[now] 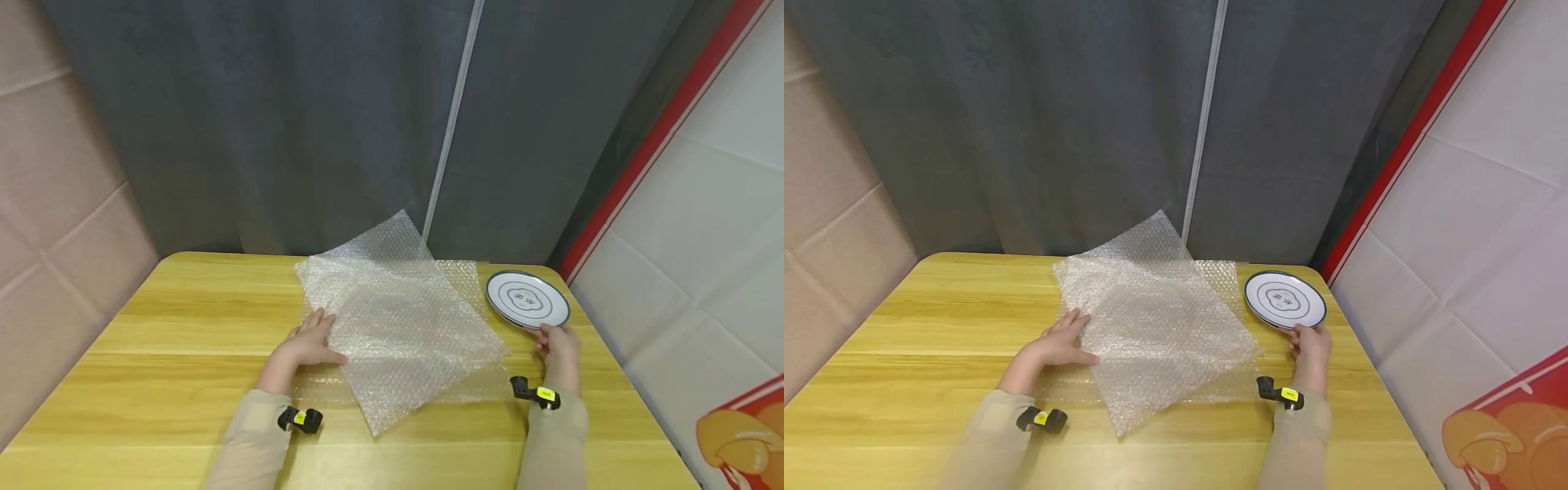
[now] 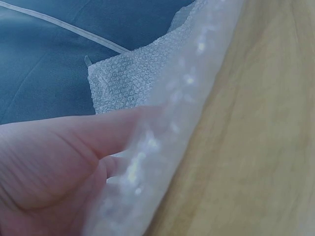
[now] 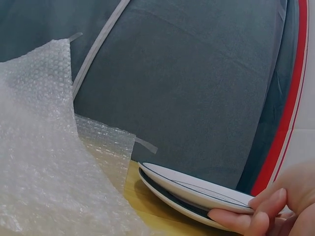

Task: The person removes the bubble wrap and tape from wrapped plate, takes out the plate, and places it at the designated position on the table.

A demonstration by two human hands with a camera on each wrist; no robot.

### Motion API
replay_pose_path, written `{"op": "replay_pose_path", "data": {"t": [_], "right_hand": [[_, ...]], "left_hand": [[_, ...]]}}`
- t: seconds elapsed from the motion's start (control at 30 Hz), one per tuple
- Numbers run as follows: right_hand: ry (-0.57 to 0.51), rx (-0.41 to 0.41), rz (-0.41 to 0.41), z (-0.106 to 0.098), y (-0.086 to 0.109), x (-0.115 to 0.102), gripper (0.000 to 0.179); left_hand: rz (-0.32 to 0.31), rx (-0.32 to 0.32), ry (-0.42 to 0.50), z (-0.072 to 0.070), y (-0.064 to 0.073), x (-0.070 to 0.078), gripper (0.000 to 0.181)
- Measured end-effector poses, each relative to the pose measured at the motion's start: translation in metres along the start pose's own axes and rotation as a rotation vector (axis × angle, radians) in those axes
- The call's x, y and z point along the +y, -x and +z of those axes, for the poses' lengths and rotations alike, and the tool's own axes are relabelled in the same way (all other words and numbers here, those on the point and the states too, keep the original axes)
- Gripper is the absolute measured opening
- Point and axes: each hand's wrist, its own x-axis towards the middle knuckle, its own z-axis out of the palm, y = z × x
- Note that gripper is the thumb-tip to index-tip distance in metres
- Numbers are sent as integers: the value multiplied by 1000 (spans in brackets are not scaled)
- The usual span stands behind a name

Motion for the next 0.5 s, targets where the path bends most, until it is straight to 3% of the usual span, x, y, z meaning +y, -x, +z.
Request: {"op": "replay_pose_path", "data": {"t": [0.5], "right_hand": [[84, 36, 16, -2, 0, 2, 70]], "left_hand": [[2, 3, 5, 0, 0, 0, 101]]}}
